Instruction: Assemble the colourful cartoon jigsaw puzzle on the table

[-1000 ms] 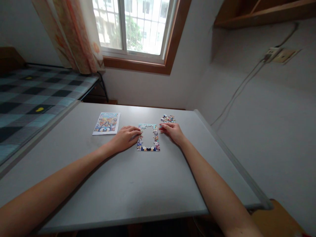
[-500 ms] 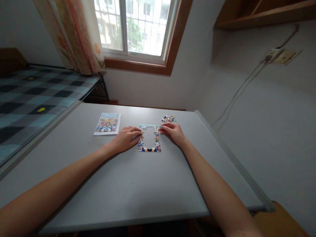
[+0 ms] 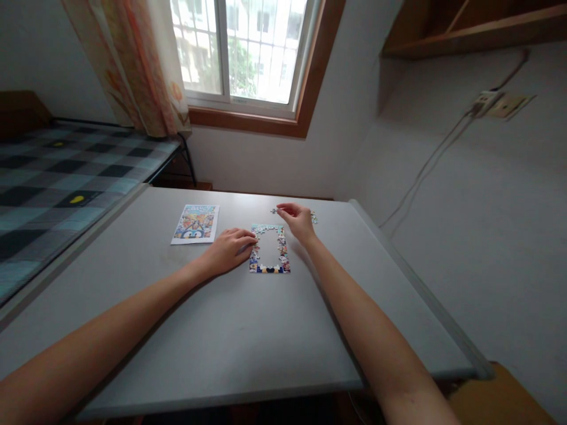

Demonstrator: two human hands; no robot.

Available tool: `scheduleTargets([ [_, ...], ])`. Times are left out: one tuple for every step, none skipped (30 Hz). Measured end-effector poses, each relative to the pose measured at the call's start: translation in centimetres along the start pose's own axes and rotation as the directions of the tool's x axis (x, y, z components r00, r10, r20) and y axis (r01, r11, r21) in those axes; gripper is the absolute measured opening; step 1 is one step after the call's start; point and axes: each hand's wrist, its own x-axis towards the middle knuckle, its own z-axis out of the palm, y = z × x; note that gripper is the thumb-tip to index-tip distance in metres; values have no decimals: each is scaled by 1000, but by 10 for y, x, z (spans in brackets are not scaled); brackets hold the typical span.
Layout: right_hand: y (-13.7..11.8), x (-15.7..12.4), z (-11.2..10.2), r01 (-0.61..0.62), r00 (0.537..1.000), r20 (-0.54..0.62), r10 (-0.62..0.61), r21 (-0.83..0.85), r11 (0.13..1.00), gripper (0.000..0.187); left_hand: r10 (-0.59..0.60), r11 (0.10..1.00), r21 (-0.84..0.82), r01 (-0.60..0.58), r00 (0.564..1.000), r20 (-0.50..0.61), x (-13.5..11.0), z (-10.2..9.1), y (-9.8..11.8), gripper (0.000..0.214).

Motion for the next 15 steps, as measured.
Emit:
scheduleTargets([
  [3, -3, 5, 18, 1000, -11, -19, -26, 999, 25, -2, 1000, -2, 2, 1000, 0, 0, 0, 0, 22],
  [7, -6, 9, 32, 999, -21, -33, -48, 998, 23, -5, 1000, -3, 5, 1000, 1, 0, 0, 0, 22],
  [11, -10, 11, 41, 999, -30, -44, -69, 997, 21, -7, 1000, -4, 7, 1000, 2, 0, 0, 1, 22],
  [15, -13, 12, 47, 998, -33, -51, -93, 995, 20, -9, 1000, -4, 9, 1000, 4, 0, 0, 1, 23],
  [18, -17, 12, 48, 998, -32, -52, -118, 992, 20, -10, 1000, -3, 10, 1000, 7, 0, -1, 2, 23],
  [21, -20, 12, 46, 998, -30, -51, -143, 989, 19, -11, 1000, -1, 11, 1000, 10, 0, -1, 3, 23],
  [23, -22, 11, 43, 998, -29, -49, -167, 985, 18, -11, 1000, 0, 11, 1000, 11, 0, -1, 3, 23],
  [24, -24, 10, 40, 998, -29, -47, -190, 981, 18, -10, 1000, 2, 10, 1000, 11, 0, -2, 3, 23],
  [25, -25, 9, 39, 998, -29, -47, -211, 977, 17, -9, 1000, 4, 9, 1000, 11, 0, -2, 3, 23],
  [25, -25, 8, 41, 998, -28, -49, -232, 972, 17, -7, 1000, 7, 7, 1000, 10, 0, -1, 3, 23],
  [25, -25, 8, 46, 998, -23, -53, -250, 967, 16, -5, 1000, 11, 5, 1000, 9, 0, -1, 3, 23],
  [24, -25, 9, 56, 998, -11, -61, -267, 962, 16, -4, 1000, 15, 4, 1000, 9, 0, -1, 3, 24],
  [24, -25, 9, 68, 998, 6, -70, -283, 957, 15, -3, 1000, 20, 3, 1000, 8, 0, 0, 2, 24],
  [24, -25, 10, 83, 997, 27, -78, -297, 951, 15, -4, 1000, 24, 3, 1000, 6, 0, 0, 2, 24],
  [24, -25, 11, 96, 995, 45, -86, -312, 945, 14, -3, 1000, 26, 3, 1000, 4, 0, 0, 2, 24],
])
